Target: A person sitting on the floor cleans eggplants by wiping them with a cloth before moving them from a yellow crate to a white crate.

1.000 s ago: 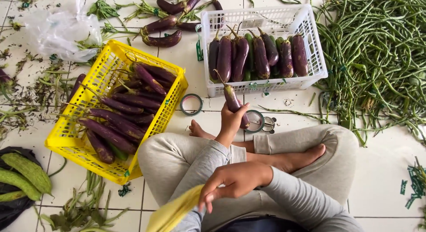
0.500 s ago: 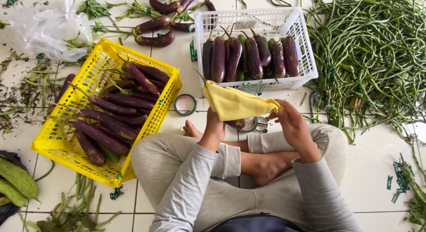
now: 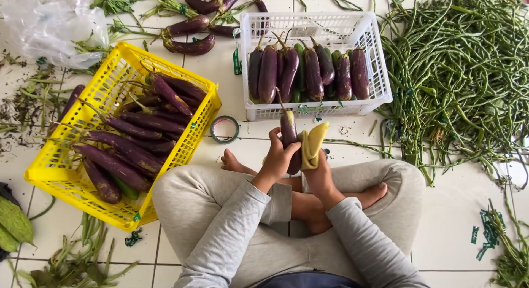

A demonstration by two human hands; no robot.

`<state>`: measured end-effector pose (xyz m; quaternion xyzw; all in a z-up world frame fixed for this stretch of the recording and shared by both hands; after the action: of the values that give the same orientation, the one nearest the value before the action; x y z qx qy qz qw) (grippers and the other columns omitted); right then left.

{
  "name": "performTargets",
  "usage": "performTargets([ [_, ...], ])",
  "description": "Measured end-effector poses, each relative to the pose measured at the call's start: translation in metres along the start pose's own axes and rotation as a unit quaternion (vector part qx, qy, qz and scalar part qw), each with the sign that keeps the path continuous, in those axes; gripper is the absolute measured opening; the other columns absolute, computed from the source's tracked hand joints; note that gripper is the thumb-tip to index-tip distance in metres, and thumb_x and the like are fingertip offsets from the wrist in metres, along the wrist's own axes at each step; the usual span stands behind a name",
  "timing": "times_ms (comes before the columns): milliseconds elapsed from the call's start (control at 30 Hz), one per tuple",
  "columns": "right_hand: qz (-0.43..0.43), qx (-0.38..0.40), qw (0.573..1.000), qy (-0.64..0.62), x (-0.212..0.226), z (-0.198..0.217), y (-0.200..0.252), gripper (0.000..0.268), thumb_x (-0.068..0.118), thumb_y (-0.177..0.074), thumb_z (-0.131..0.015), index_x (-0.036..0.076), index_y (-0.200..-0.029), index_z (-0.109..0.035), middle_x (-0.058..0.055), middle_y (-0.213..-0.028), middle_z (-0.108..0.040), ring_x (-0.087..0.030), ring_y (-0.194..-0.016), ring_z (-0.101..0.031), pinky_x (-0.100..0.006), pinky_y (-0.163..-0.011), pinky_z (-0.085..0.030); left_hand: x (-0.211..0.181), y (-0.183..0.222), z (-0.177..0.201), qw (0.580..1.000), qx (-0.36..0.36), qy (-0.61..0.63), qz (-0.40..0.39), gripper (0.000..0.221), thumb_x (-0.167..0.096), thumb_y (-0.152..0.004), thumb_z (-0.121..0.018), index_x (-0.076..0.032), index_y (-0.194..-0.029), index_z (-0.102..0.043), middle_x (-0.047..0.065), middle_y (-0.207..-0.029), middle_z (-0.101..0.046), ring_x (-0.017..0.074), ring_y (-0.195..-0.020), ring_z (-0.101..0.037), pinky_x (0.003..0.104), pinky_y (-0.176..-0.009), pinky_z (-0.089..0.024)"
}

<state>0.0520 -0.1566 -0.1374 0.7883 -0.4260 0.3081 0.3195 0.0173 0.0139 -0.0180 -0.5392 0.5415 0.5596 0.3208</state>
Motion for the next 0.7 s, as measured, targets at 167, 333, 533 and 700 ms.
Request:
performTargets([
  [167, 0.007, -0.039, 0.987, -0.159, 0.045, -0.039, -0.003, 0.053, 0.049, -0.104, -0.04, 0.009, -0.132, -0.061, -0.017, -0.121, -0.067, -0.035, -0.106, -0.065, -0.057, -0.1, -0.047, -0.081, 0.021, 0.001, 0.994, -0.029, 0.058, -0.083, 0.067, -0.026, -0.097, -0.068, 0.001, -0.139, -0.024, 0.019, -0.107, -0.054, 0.0283, -0.1, -0.059, 0.046, -0.096, -0.049],
  [333, -0.015, 0.0, 0.988, -0.153, 0.044, -0.048, -0.003, 0.061, 0.051, -0.101, -0.036, 0.006, -0.137, -0.058, -0.021, -0.124, -0.065, -0.038, -0.106, -0.065, -0.061, -0.103, -0.045, -0.093, 0.024, 0.008, 0.985, -0.032, 0.045, -0.162, 0.08, -0.027, -0.088, -0.081, 0.005, -0.139, -0.028, 0.023, -0.122, -0.055, 0.0324, -0.115, -0.063, 0.046, -0.104, -0.05],
  [533, 0.009, -0.048, 0.989, -0.142, 0.083, -0.12, 0.019, 0.059, 0.047, -0.099, -0.052, -0.003, -0.13, -0.056, -0.022, -0.115, -0.068, -0.039, -0.103, -0.066, -0.059, -0.102, -0.048, -0.088, 0.029, -0.016, 0.987, 0.096, 0.004, -0.129, 0.065, -0.024, -0.079, -0.088, 0.004, -0.124, -0.05, 0.028, -0.119, -0.059, 0.0479, -0.114, -0.062, 0.054, -0.1, -0.051],
  [700, 0.169, -0.173, 0.964, 0.111, 0.093, -0.101, 0.028, 0.034, 0.028, -0.099, -0.067, -0.001, -0.117, -0.062, -0.013, -0.105, -0.071, -0.017, -0.088, -0.069, -0.036, -0.084, -0.058, -0.07, 0.024, -0.016, 0.992, 0.034, 0.101, -0.071, 0.052, -0.021, -0.073, -0.093, -0.001, -0.112, -0.065, 0.016, -0.106, -0.068, 0.0258, -0.104, -0.066, 0.038, -0.098, -0.052],
])
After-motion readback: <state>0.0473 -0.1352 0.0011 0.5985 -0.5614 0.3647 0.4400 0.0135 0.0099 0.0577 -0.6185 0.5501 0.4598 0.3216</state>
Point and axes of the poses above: each hand's wrist, its own y-axis away from the middle knuckle, its own z-axis out of the back of the hand, x = y × z, the point moved 4 cm from there along -y, towards the middle knuckle
